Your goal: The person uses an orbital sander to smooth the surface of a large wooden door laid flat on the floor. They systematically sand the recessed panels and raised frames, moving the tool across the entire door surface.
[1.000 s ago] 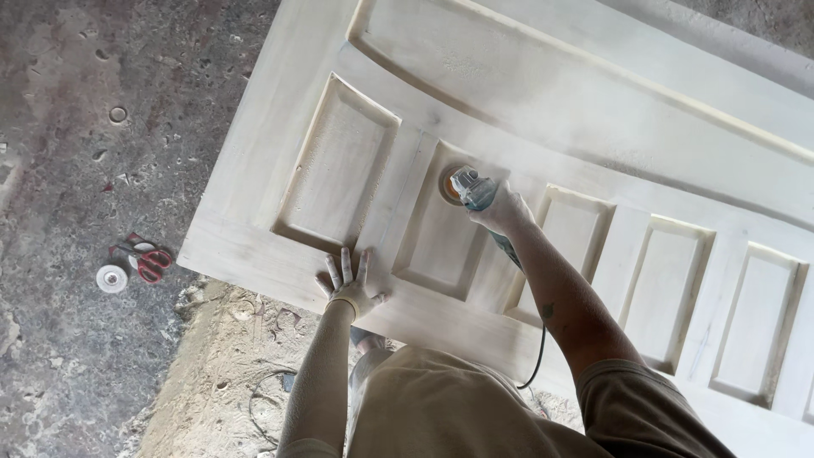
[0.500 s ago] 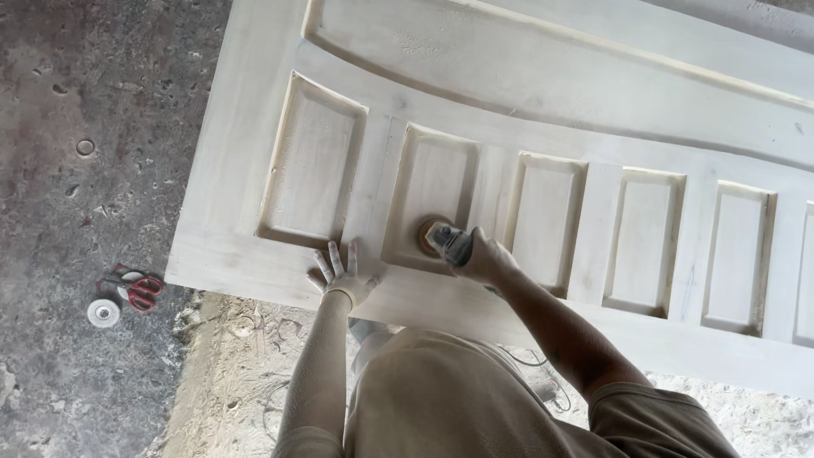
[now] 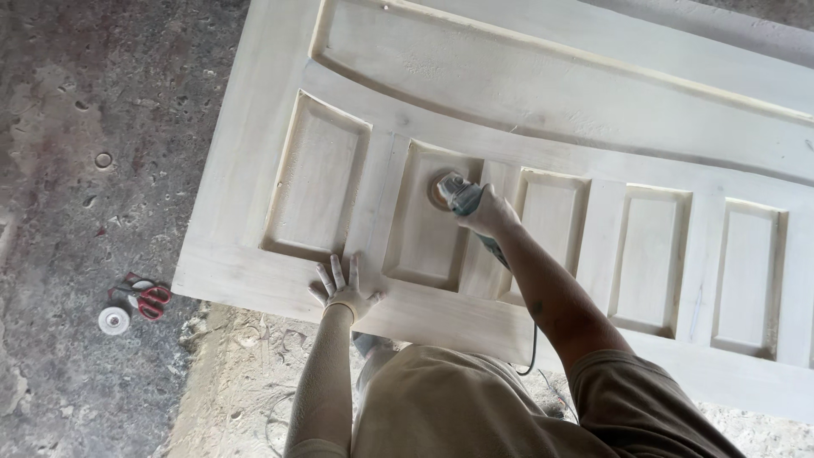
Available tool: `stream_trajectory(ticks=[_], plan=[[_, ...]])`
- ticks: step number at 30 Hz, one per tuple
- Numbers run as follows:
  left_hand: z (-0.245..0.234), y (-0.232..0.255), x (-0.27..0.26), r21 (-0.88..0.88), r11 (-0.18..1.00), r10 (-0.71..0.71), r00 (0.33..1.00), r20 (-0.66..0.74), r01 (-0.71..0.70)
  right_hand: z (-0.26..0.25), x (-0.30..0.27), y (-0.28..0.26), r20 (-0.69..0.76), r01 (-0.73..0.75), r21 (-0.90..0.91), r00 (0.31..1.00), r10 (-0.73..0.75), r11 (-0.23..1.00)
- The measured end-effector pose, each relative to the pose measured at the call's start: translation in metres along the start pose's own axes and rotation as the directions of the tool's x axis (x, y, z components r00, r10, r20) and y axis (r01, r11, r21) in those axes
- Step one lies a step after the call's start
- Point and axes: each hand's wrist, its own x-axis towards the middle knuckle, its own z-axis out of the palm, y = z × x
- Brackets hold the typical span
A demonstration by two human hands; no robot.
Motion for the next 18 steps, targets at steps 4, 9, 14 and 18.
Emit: stream_trajectory(ticks=[4, 9, 14, 18], plan=[[-0.002, 0.002, 0.004, -0.008, 1.0, -0.001, 1.0, 0.004, 0.001, -0.009, 0.02, 0.009, -0.03, -0.02, 0.034, 0.999, 0.021, 0.999], [-0.003, 0.002, 0.005, 0.006, 1.0, 0.002, 1.0, -0.004, -0.002, -0.009, 0.005, 0.019, 0.041, -0.025, 0.001, 0.999, 0.025, 1.0], [-0.004, 0.004, 0.001, 0.028, 1.0, -0.01, 1.0, 0.018, 0.009, 0.01, -0.03, 0.023, 0.148, -0.001, -0.062, 0.989, 0.01, 0.998], [0.0, 0.002, -0.002, 0.018, 1.0, -0.007, 1.0, 0.002, 0.007, 0.034, -0.061, 0.032, 0.151, 0.099, -0.095, 0.985, -0.084, 0.991]])
